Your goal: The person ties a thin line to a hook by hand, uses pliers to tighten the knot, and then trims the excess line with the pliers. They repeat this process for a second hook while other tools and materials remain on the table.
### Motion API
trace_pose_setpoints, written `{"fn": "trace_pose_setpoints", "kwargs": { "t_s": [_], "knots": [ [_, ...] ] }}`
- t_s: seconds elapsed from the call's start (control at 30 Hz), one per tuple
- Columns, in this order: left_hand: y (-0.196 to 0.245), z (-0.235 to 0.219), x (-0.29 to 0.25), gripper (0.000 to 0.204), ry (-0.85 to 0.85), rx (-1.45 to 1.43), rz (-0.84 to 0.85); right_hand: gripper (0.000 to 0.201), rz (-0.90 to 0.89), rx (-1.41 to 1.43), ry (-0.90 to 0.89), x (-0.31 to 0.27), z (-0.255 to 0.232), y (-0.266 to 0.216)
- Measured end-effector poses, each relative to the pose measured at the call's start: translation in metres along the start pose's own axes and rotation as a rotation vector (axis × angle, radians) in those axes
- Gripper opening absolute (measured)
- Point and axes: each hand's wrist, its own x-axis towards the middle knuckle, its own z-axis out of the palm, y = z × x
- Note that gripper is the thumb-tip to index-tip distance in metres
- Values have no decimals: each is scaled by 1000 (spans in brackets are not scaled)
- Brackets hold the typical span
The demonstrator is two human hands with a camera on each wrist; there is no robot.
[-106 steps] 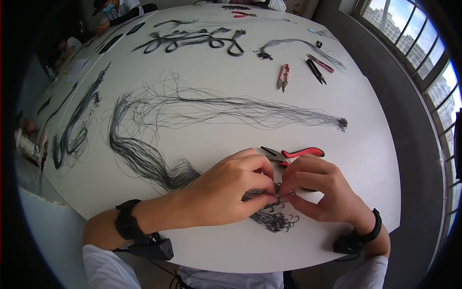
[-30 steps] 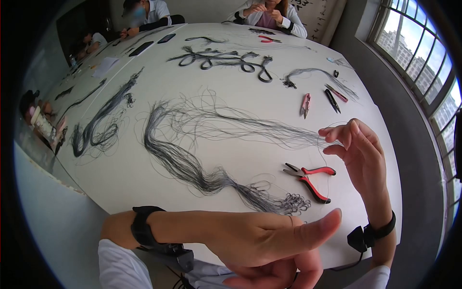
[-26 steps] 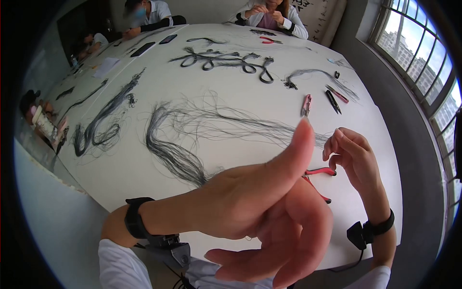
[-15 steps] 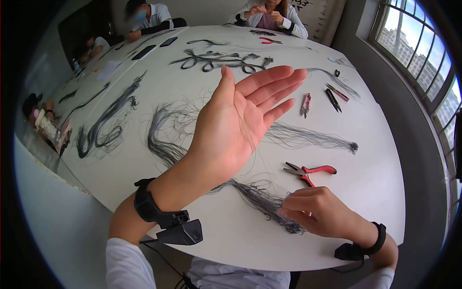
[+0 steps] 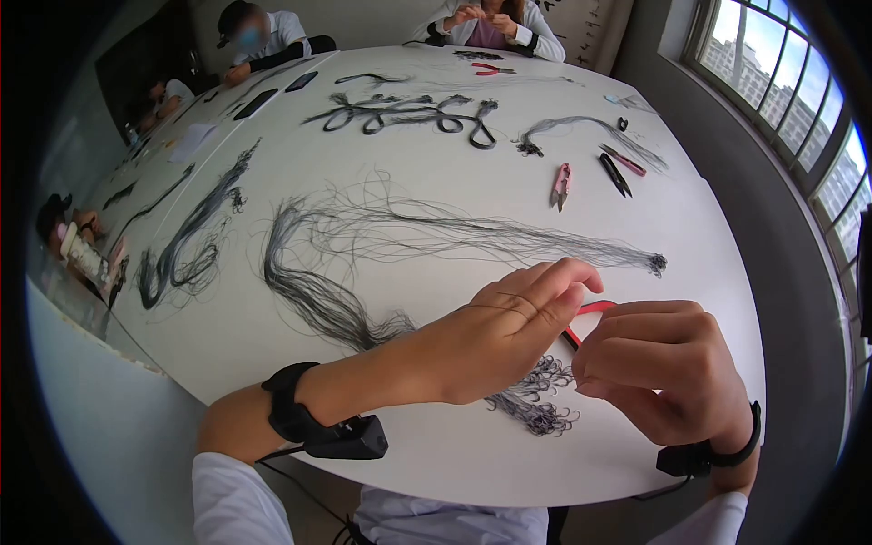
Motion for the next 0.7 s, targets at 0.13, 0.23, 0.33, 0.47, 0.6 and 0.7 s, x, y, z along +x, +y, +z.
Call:
{"fn": "trace_pose_setpoints", "kwargs": {
  "t_s": [0.13, 0.23, 0.33, 0.47, 0.6, 0.7],
  "knots": [
    [-3, -1, -4, 50, -100, 76, 48, 12, -6, -33, -14, -2, -5, -2],
    [10, -9, -3, 66, -303, -55, -192, 11, -13, -58, 41, -2, -9, -1],
    [9, -8, -6, 84, -511, -277, -337, 15, 38, -54, 23, -1, -19, -5],
    [-3, -14, -8, 80, -501, -435, -255, 21, 19, -71, 94, -4, -22, -8],
    [-4, -12, -11, 70, -364, -359, -146, 25, -16, 3, 151, -4, -17, -8],
    [1, -1, -14, 62, -155, -161, -39, 26, -56, 57, 159, -2, -12, -13]
  ]
}}
